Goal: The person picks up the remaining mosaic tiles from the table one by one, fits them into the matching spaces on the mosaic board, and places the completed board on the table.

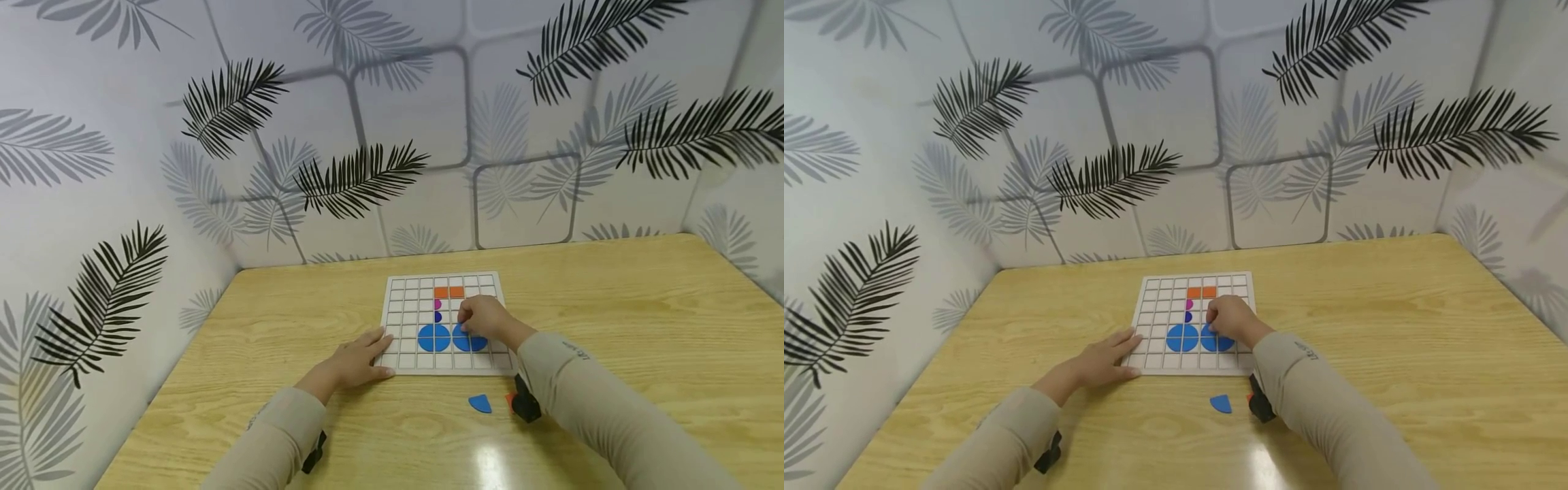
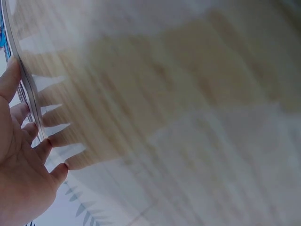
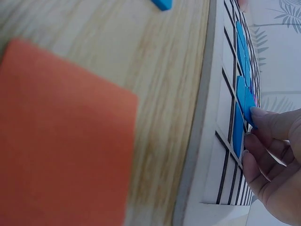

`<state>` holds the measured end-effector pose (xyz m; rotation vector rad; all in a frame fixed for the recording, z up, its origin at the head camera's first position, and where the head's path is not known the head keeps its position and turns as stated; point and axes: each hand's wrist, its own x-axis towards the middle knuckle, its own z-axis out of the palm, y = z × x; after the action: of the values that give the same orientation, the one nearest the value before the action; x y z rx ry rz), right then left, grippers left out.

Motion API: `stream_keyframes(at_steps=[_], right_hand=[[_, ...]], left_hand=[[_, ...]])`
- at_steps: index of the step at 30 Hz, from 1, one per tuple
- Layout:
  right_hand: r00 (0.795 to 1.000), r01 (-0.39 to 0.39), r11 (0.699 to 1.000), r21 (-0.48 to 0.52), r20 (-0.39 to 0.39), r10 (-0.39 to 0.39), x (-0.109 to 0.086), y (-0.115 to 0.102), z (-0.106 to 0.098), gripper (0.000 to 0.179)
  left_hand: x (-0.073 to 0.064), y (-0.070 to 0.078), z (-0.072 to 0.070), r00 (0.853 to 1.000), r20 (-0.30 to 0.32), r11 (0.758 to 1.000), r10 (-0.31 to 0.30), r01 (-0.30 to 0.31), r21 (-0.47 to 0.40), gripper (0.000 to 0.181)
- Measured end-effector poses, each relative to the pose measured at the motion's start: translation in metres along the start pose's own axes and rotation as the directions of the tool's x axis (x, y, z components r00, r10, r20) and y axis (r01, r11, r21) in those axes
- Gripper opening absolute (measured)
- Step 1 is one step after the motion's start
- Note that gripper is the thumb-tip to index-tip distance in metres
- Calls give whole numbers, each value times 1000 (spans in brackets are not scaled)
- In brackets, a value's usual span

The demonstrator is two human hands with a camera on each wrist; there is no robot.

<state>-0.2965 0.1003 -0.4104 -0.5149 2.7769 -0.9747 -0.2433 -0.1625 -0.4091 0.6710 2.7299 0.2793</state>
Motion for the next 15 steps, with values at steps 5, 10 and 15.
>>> stream_keyframes(at_steps=[5,10,15], right_hand=[[1000,-16,999,-28,9,16,1,-2,2,5],[1000,-18,999,-50,20,19,0,-5,2,4],[1000,-9,998,-66,13,10,0,-6,2,2]], left_hand=[[0,0,-1,1000,-1,1000,4,-4,6,67],[0,0,-1,1000,-2,1000,5,-5,2,67],[0,0,-1,1000,0,1000,0,0,-1,67]])
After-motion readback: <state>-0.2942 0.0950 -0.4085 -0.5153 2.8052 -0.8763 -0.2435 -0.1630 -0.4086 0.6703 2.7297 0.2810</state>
